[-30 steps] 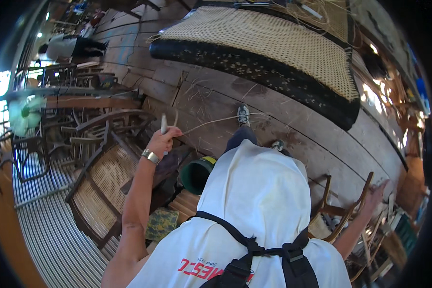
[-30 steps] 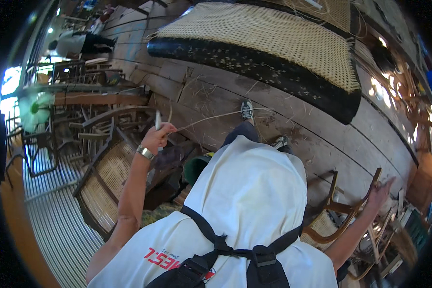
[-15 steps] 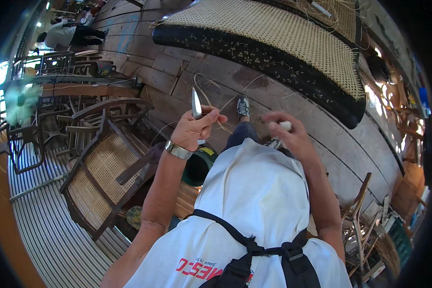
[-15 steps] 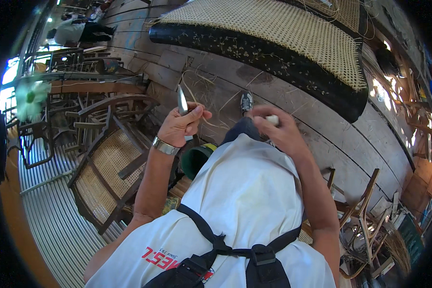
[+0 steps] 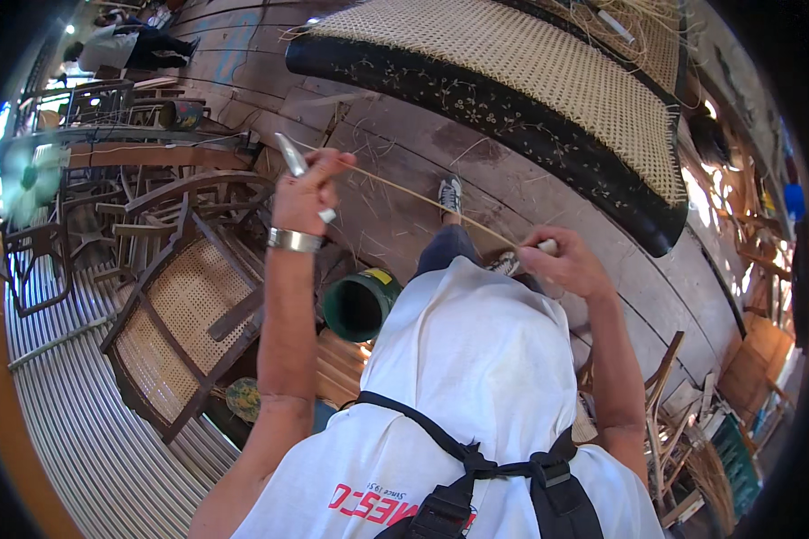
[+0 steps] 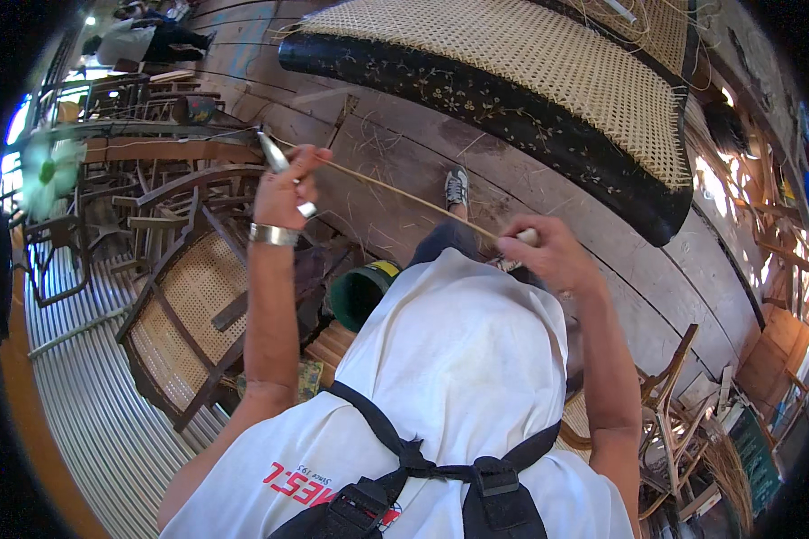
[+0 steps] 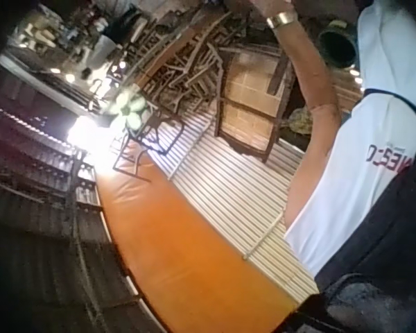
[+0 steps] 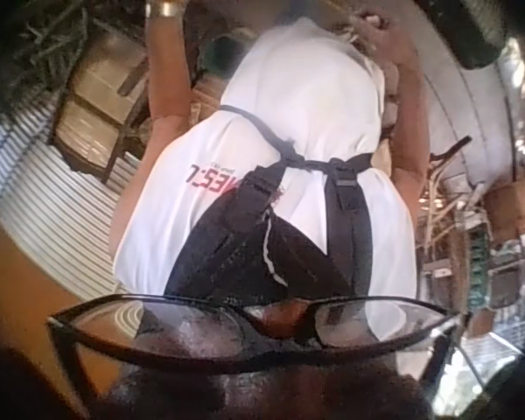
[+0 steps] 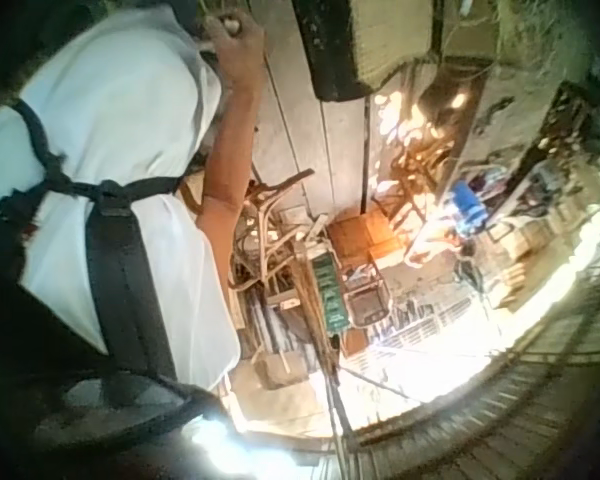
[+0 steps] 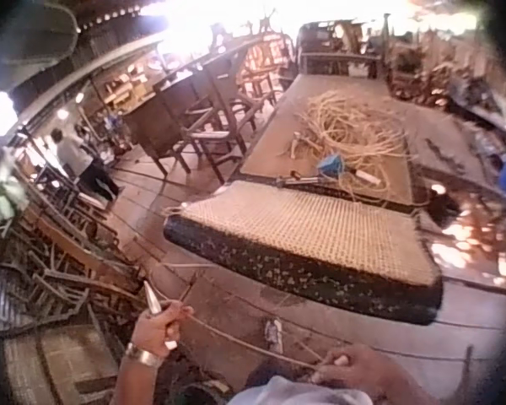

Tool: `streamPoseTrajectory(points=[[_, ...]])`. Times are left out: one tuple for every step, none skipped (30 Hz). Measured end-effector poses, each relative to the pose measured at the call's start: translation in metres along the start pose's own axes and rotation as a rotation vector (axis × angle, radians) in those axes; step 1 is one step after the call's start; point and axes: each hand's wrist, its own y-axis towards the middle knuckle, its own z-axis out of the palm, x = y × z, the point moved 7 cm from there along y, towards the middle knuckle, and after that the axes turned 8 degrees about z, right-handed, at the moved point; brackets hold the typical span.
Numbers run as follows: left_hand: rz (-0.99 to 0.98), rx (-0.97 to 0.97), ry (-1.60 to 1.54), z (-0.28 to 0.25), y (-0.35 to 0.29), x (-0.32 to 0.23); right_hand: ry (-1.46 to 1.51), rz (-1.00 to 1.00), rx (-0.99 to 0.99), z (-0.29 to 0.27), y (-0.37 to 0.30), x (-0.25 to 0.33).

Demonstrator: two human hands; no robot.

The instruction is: Manually weave and assemble a bamboo or cane chair back using hand tools.

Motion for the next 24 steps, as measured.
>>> streamPoseTrajectory(points=[[0.069, 0.009, 0.072, -0.014, 0.012, -0.007, 0.012, -0.002, -0.048, -0.017, -0.004, -0.019], [0.098, -0.011, 0.021, -0.028, 0.026, -0.008, 0.025, -0.003, -0.096, -0.029, -0.006, -0.03], [0.098, -0.03, 0.064, -0.037, 0.034, -0.012, 0.025, 0.008, -0.104, -0.033, -0.007, -0.031], [0.078, 0.0, 0.033, -0.038, 0.041, -0.012, 0.031, -0.002, -0.096, -0.037, -0.013, -0.03], [0.057, 0.03, 0.002, -0.038, 0.047, -0.011, 0.038, -0.012, -0.087, -0.04, -0.017, -0.03], [0.007, 0.084, -0.098, -0.038, 0.054, 0.0, 0.041, -0.003, -0.099, -0.042, -0.016, -0.031], [-0.004, 0.1, -0.1, -0.032, 0.056, 0.011, -0.003, -0.004, -0.099, -0.04, -0.011, -0.03], [-0.098, 0.056, -0.175, -0.028, 0.055, 0.027, -0.046, -0.004, -0.097, -0.036, -0.007, -0.03], [-0.191, 0.009, -0.249, -0.025, 0.052, 0.046, -0.041, 0.004, -0.111, -0.032, -0.003, -0.03], [-0.286, 0.007, -0.196, -0.019, 0.044, 0.068, 0.009, 0.017, -0.096, -0.026, 0.003, -0.029], [-0.398, -0.003, -0.179, -0.01, 0.029, 0.095, 0.06, 0.029, -0.079, -0.022, 0.007, -0.027], [-0.469, 0.1, -0.123, 0.006, 0.012, 0.118, 0.066, 0.035, -0.087, -0.019, 0.011, -0.025], [-0.571, 0.145, -0.131, 0.029, -0.013, 0.13, 0.093, 0.019, -0.077, -0.014, 0.014, -0.022], [-0.66, 0.238, -0.17, 0.054, -0.035, 0.138, 0.119, 0.004, -0.072, -0.011, 0.015, -0.02], [-0.707, 0.323, -0.223, 0.075, -0.051, 0.146, 0.12, 0.01, -0.068, -0.008, 0.019, -0.022], [-0.75, 0.408, -0.278, 0.097, -0.065, 0.152, 0.124, 0.032, -0.058, -0.006, 0.023, -0.026], [-0.752, 0.399, -0.282, 0.113, -0.072, 0.155, 0.128, 0.053, -0.045, -0.003, 0.027, -0.03], [-0.714, 0.406, -0.246, 0.128, -0.078, 0.152, 0.123, 0.056, -0.036, 0.0, 0.028, -0.028], [-0.675, 0.415, -0.212, 0.138, -0.081, 0.151, 0.126, 0.074, -0.038, 0.002, 0.029, -0.027], [-0.673, 0.408, -0.217, 0.141, -0.082, 0.157, 0.128, 0.091, -0.04, 0.003, 0.03, -0.026], [-0.611, 0.388, -0.212, 0.142, -0.075, 0.161, 0.123, 0.089, -0.034, 0.005, 0.031, -0.028], [-0.548, 0.367, -0.206, 0.14, -0.067, 0.163, 0.125, 0.081, -0.052, 0.004, 0.033, -0.032], [-0.54, 0.36, -0.207, 0.137, -0.059, 0.164, 0.127, 0.072, -0.07, 0.003, 0.033, -0.034], [-0.516, 0.33, -0.239, 0.131, -0.05, 0.161, 0.124, 0.066, -0.06, 0.004, 0.031, -0.03]])
